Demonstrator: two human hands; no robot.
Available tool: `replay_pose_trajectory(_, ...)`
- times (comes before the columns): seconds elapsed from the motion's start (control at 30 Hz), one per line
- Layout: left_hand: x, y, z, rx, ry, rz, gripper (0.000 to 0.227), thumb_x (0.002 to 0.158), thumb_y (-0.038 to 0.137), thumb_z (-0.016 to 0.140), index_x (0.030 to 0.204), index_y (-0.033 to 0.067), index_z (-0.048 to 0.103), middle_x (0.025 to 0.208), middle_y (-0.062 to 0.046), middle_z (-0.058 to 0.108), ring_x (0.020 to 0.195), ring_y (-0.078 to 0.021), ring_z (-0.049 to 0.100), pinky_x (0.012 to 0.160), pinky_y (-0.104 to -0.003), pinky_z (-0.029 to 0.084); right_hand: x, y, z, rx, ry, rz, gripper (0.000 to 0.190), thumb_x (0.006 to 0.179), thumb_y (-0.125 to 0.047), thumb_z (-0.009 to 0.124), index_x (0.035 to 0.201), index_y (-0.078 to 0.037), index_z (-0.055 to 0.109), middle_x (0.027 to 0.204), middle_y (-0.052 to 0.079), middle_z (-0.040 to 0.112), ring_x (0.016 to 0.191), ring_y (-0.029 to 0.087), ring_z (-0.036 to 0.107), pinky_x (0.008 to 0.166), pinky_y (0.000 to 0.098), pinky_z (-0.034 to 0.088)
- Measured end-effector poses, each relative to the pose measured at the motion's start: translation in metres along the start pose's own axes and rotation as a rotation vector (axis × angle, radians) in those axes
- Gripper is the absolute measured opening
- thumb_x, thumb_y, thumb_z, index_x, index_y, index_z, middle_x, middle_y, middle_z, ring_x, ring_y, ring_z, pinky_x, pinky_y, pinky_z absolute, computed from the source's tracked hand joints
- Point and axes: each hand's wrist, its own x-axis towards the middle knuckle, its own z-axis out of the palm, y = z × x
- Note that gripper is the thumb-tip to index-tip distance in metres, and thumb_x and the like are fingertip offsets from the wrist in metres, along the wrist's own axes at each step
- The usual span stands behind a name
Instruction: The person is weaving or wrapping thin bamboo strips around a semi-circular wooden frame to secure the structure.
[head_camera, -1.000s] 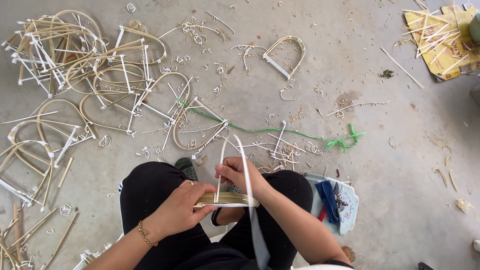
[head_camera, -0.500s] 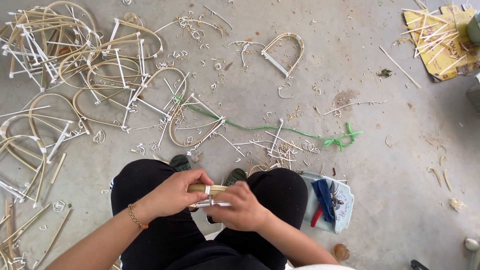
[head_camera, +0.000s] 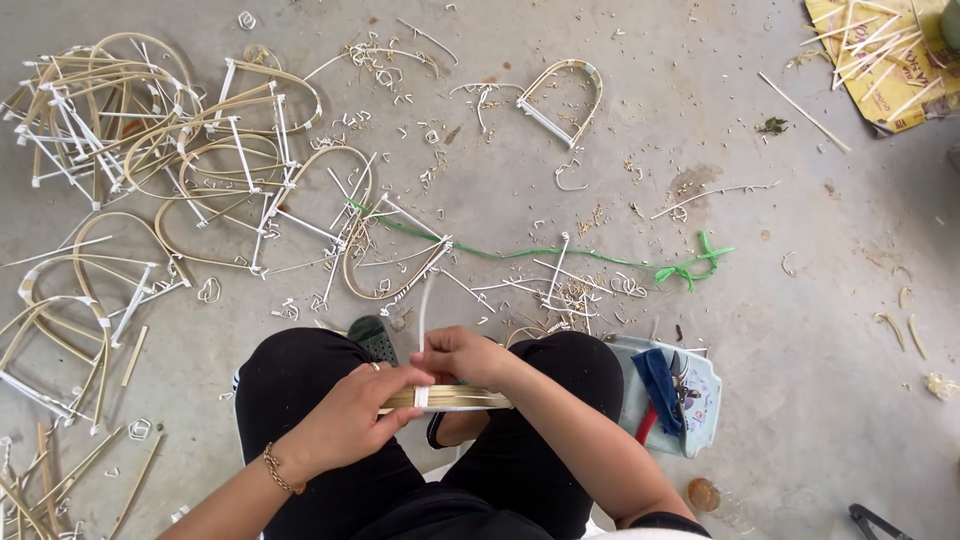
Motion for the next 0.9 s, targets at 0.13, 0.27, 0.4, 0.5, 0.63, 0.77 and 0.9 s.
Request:
replay_pose_trajectory(0.13, 0.008, -0.003, -0.006, -0.061, -0.006, 0.031, 0.028, 0.086, 0.021, 0.074, 0.112, 0.01, 0.07, 0.091, -0.007, 0.071, 0.082, -0.0242, 0.062, 0.08, -0.038, 0.05, -0.027, -0.017, 0.0, -0.159, -0.061, 0.073, 0.029, 0.103, -0.032, 0.065, 0.092, -0.006, 0.07, 0.075, 0.002, 0.065, 0.068, 0.014, 0.061, 0.064, 0.0303, 0.049)
replay_pose_trajectory(0.27, 0.023, 0.009, -0.016, -0.352, -0.138, -0.316, 0.023, 0.089, 0.015, 0.071, 0.111, 0.0084, 0.07, 0.079, -0.005, 0.071, 0.066, -0.0131, 0.063, 0.065, -0.031, 0.053, -0.08, -0.031, 0.013, -0.614, 0.412, -0.84, 0.017, 0.084, -0.012, 0.072, 0.101, -0.012, 0.069, 0.093, 0.002, 0.068, 0.091, 0.023, 0.064, 0.083, 0.0374, 0.048)
replay_pose_trajectory(0.4, 0.024, -0.003, -0.007, -0.563, -0.211, -0.473, 0.022, 0.089, 0.01, 0.07, 0.11, 0.0063, 0.068, 0.08, -0.003, 0.071, 0.06, -0.0071, 0.06, 0.054, -0.026, 0.052, -0.088, -0.048, 0.03, -0.896, 0.385, -1.241, 0.033, 0.072, -0.021, 0.082, 0.103, -0.02, 0.073, 0.097, 0.004, 0.065, 0.099, 0.022, 0.058, 0.084, 0.0384, 0.044)
replay_pose_trajectory(0.5, 0.024, -0.008, -0.003, -0.615, -0.226, -0.441, 0.022, 0.088, 0.007, 0.07, 0.11, 0.0038, 0.065, 0.082, -0.002, 0.071, 0.061, -0.007, 0.059, 0.054, -0.026, 0.05, -0.083, -0.039, 0.027, -1.004, 0.46, -1.404, 0.027, 0.082, -0.018, 0.082, 0.107, -0.018, 0.072, 0.095, 0.0, 0.068, 0.095, 0.018, 0.064, 0.082, 0.036, 0.047)
replay_pose_trajectory(0.63, 0.016, 0.004, -0.005, -0.348, -0.187, -0.292, 0.027, 0.086, 0.013, 0.073, 0.11, 0.0063, 0.064, 0.089, -0.005, 0.074, 0.077, -0.0156, 0.07, 0.07, -0.032, 0.055, -0.064, -0.026, 0.018, -0.48, 0.388, -1.037, 0.019, 0.099, -0.022, 0.077, 0.099, -0.009, 0.062, 0.084, 0.002, 0.069, 0.076, 0.015, 0.069, 0.069, 0.03, 0.052)
replay_pose_trajectory(0.77, 0.008, 0.0, -0.002, -0.134, -0.053, -0.071, 0.037, 0.086, 0.02, 0.074, 0.117, 0.0072, 0.059, 0.097, -0.009, 0.074, 0.09, -0.0271, 0.074, 0.078, -0.039, 0.056, -0.027, -0.039, 0.009, 0.034, 0.196, -0.175, 0.027, 0.102, -0.027, 0.065, 0.089, -0.004, 0.061, 0.07, 0.001, 0.066, 0.063, 0.01, 0.064, 0.058, 0.0246, 0.051)
replay_pose_trajectory(0.9, 0.004, -0.019, -0.003, -0.036, 0.002, 0.126, 0.047, 0.084, 0.017, 0.074, 0.126, 0.0056, 0.057, 0.1, -0.01, 0.071, 0.093, -0.0302, 0.071, 0.08, -0.042, 0.056, 0.0, -0.008, 0.005, 0.03, 0.051, 0.018, 0.032, 0.105, -0.031, 0.063, 0.094, -0.001, 0.066, 0.07, -0.002, 0.06, 0.061, 0.008, 0.051, 0.055, 0.0279, 0.042)
